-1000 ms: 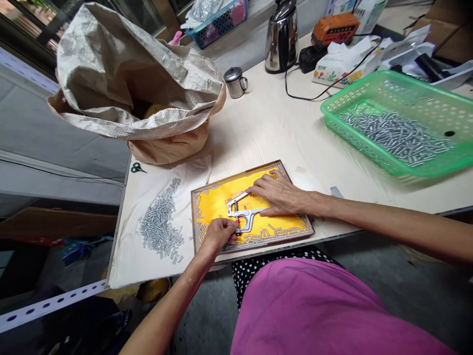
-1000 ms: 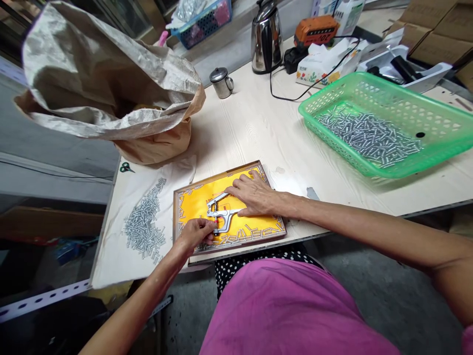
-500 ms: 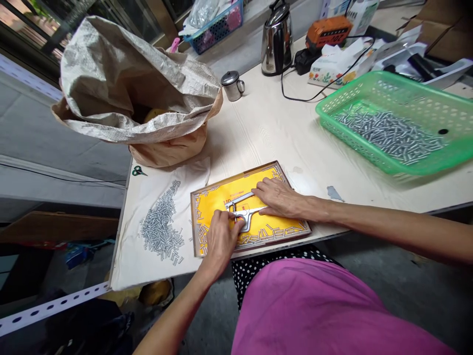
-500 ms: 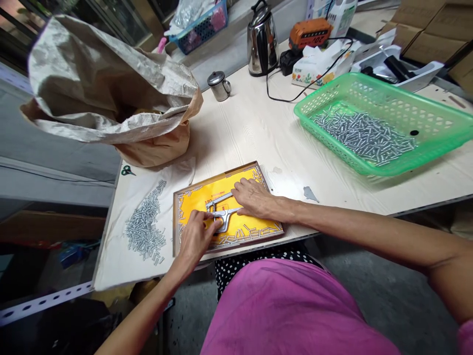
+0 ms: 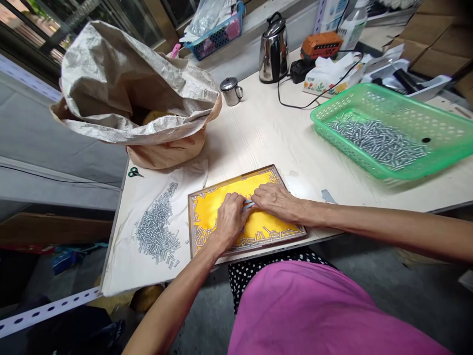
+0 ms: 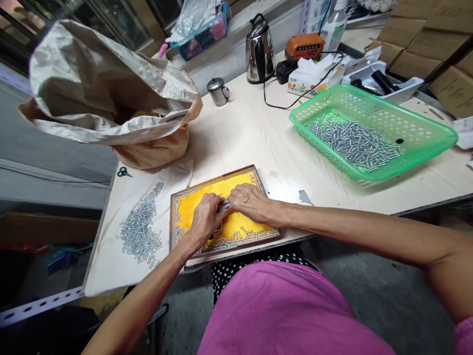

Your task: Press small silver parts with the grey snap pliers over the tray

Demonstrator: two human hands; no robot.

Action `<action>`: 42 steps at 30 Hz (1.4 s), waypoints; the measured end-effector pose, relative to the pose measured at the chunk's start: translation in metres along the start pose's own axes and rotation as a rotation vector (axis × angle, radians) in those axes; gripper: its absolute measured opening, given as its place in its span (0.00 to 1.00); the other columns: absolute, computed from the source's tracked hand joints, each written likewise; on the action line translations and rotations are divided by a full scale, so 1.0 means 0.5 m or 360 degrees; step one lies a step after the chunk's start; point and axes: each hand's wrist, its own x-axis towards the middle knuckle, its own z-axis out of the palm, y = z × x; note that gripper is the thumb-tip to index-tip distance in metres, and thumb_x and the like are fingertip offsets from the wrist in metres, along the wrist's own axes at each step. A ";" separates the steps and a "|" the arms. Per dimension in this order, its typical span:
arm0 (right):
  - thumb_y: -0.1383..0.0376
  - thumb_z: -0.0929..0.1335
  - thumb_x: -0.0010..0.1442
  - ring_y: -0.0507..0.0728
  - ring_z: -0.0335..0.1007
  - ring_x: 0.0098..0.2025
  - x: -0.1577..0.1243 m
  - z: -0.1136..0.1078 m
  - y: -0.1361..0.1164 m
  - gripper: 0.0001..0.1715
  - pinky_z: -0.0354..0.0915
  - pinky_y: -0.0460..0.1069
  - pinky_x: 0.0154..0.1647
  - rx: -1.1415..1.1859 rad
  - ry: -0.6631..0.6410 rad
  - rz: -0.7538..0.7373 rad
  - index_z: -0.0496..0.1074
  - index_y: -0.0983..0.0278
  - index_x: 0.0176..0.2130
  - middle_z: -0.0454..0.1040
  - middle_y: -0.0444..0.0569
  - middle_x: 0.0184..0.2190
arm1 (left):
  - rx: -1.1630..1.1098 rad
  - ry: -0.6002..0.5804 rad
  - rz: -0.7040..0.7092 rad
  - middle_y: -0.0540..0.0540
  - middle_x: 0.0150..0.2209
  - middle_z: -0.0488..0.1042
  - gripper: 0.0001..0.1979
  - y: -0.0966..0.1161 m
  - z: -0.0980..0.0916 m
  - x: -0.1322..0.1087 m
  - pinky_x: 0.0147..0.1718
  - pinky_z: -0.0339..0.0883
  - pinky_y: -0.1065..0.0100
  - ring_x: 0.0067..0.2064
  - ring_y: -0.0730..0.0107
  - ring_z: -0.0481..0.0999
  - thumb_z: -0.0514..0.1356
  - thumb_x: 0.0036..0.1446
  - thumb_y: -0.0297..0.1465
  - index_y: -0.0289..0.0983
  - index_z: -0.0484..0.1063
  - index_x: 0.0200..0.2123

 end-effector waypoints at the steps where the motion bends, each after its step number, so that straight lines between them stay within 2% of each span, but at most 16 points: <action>1: 0.67 0.60 0.69 0.58 0.66 0.37 0.001 0.003 0.002 0.12 0.58 0.52 0.38 0.0009 -0.0016 0.0001 0.71 0.65 0.39 0.75 0.52 0.33 | -0.0010 -0.0021 -0.0015 0.42 0.38 0.73 0.12 0.001 0.000 0.004 0.42 0.66 0.62 0.44 0.59 0.70 0.56 0.65 0.39 0.36 0.72 0.38; 4: 0.63 0.60 0.70 0.58 0.66 0.38 0.001 0.014 0.008 0.14 0.58 0.52 0.39 0.0066 0.0009 0.0065 0.71 0.65 0.40 0.75 0.53 0.34 | -0.0026 -0.0057 -0.0063 0.41 0.39 0.74 0.13 -0.004 0.002 0.017 0.43 0.66 0.62 0.45 0.58 0.71 0.57 0.64 0.40 0.36 0.74 0.39; 7: 0.57 0.62 0.69 0.63 0.65 0.50 -0.001 0.028 0.010 0.19 0.59 0.57 0.48 0.0103 0.0204 0.0055 0.69 0.67 0.51 0.73 0.59 0.48 | -0.0100 -0.0030 -0.0076 0.38 0.48 0.74 0.20 -0.028 0.000 0.025 0.49 0.67 0.58 0.51 0.55 0.70 0.63 0.60 0.40 0.34 0.72 0.51; 9: 0.60 0.62 0.68 0.65 0.61 0.56 -0.003 0.036 0.007 0.20 0.57 0.59 0.52 0.0073 0.0283 0.0012 0.66 0.65 0.56 0.69 0.60 0.55 | -0.0235 0.0003 -0.0089 0.37 0.53 0.73 0.26 -0.052 -0.008 0.025 0.54 0.65 0.57 0.55 0.54 0.70 0.65 0.58 0.38 0.34 0.69 0.57; 11: 0.65 0.60 0.69 0.64 0.62 0.53 -0.004 0.041 0.002 0.16 0.57 0.58 0.50 0.0017 0.0218 -0.0021 0.68 0.64 0.52 0.71 0.57 0.51 | -0.0385 0.0080 -0.0197 0.37 0.53 0.74 0.23 -0.078 -0.020 0.018 0.56 0.64 0.58 0.55 0.56 0.72 0.63 0.60 0.36 0.33 0.70 0.56; 13: 0.68 0.59 0.68 0.62 0.63 0.46 -0.003 0.045 -0.003 0.13 0.57 0.57 0.45 -0.0019 0.0100 -0.0044 0.70 0.64 0.45 0.73 0.54 0.43 | -0.0505 0.0173 -0.0396 0.38 0.50 0.76 0.17 -0.099 -0.034 0.003 0.53 0.67 0.61 0.50 0.59 0.75 0.60 0.62 0.34 0.33 0.74 0.52; 15: 0.69 0.57 0.68 0.61 0.63 0.42 -0.004 0.049 -0.008 0.13 0.55 0.56 0.42 -0.0009 0.0051 -0.0069 0.69 0.63 0.41 0.72 0.52 0.38 | -0.0576 0.0240 -0.0569 0.40 0.47 0.78 0.14 -0.119 -0.050 -0.018 0.47 0.69 0.64 0.45 0.62 0.78 0.59 0.62 0.33 0.33 0.78 0.47; 18: 0.72 0.53 0.68 0.58 0.60 0.36 -0.010 0.051 -0.014 0.17 0.53 0.55 0.42 0.0131 0.0109 -0.0123 0.66 0.61 0.38 0.71 0.49 0.35 | -0.0511 0.0425 -0.0731 0.42 0.42 0.80 0.12 -0.162 -0.074 -0.054 0.44 0.69 0.66 0.42 0.64 0.78 0.58 0.61 0.32 0.35 0.80 0.41; 20: 0.71 0.51 0.69 0.56 0.57 0.31 -0.017 0.048 -0.019 0.19 0.52 0.55 0.41 0.0242 0.0186 -0.0127 0.64 0.61 0.36 0.69 0.47 0.31 | -0.0364 0.0602 -0.0875 0.43 0.40 0.80 0.12 -0.207 -0.086 -0.077 0.45 0.68 0.66 0.41 0.64 0.77 0.57 0.61 0.33 0.35 0.80 0.39; 22: 0.68 0.51 0.71 0.55 0.55 0.28 -0.026 0.040 -0.023 0.19 0.51 0.54 0.38 0.0281 0.0320 -0.0067 0.64 0.61 0.34 0.68 0.46 0.28 | -0.0213 0.0688 -0.1074 0.42 0.40 0.80 0.14 -0.261 -0.094 -0.096 0.44 0.67 0.66 0.41 0.62 0.77 0.56 0.61 0.33 0.34 0.80 0.40; 25: 0.64 0.55 0.71 0.55 0.57 0.27 -0.044 0.026 -0.029 0.17 0.51 0.52 0.34 0.0268 0.0572 0.0023 0.65 0.60 0.33 0.68 0.45 0.25 | -0.0043 0.0604 -0.1255 0.41 0.42 0.79 0.15 -0.338 -0.093 -0.111 0.44 0.66 0.66 0.43 0.61 0.77 0.55 0.62 0.32 0.33 0.80 0.42; 29: 0.65 0.57 0.70 0.55 0.62 0.28 -0.078 0.025 -0.038 0.14 0.56 0.52 0.34 0.0272 0.0703 0.0079 0.66 0.60 0.35 0.69 0.45 0.25 | 0.0155 0.0426 -0.1214 0.41 0.45 0.79 0.16 -0.401 -0.075 -0.089 0.45 0.64 0.66 0.47 0.60 0.75 0.52 0.64 0.31 0.34 0.79 0.43; 32: 0.64 0.59 0.69 0.56 0.65 0.30 -0.106 0.043 -0.048 0.11 0.60 0.52 0.35 0.0323 0.0736 0.0159 0.67 0.60 0.37 0.72 0.47 0.27 | 0.0204 0.0389 -0.1193 0.39 0.44 0.77 0.15 -0.429 -0.063 -0.052 0.45 0.63 0.66 0.48 0.58 0.74 0.53 0.63 0.30 0.33 0.79 0.43; 36: 0.62 0.60 0.69 0.57 0.66 0.29 -0.127 0.068 -0.057 0.10 0.62 0.51 0.30 0.0361 0.0761 0.0253 0.68 0.59 0.37 0.71 0.47 0.26 | 0.0269 0.0321 -0.1175 0.35 0.45 0.75 0.13 -0.457 -0.056 -0.012 0.44 0.62 0.64 0.51 0.54 0.72 0.55 0.62 0.28 0.32 0.79 0.43; 42: 0.61 0.59 0.69 0.56 0.67 0.26 -0.119 0.068 -0.057 0.15 0.62 0.50 0.27 0.0355 0.0667 0.0242 0.68 0.59 0.33 0.71 0.47 0.24 | 0.0300 0.0199 -0.1029 0.36 0.47 0.73 0.14 -0.480 -0.054 -0.006 0.45 0.62 0.64 0.53 0.55 0.71 0.52 0.65 0.28 0.34 0.76 0.46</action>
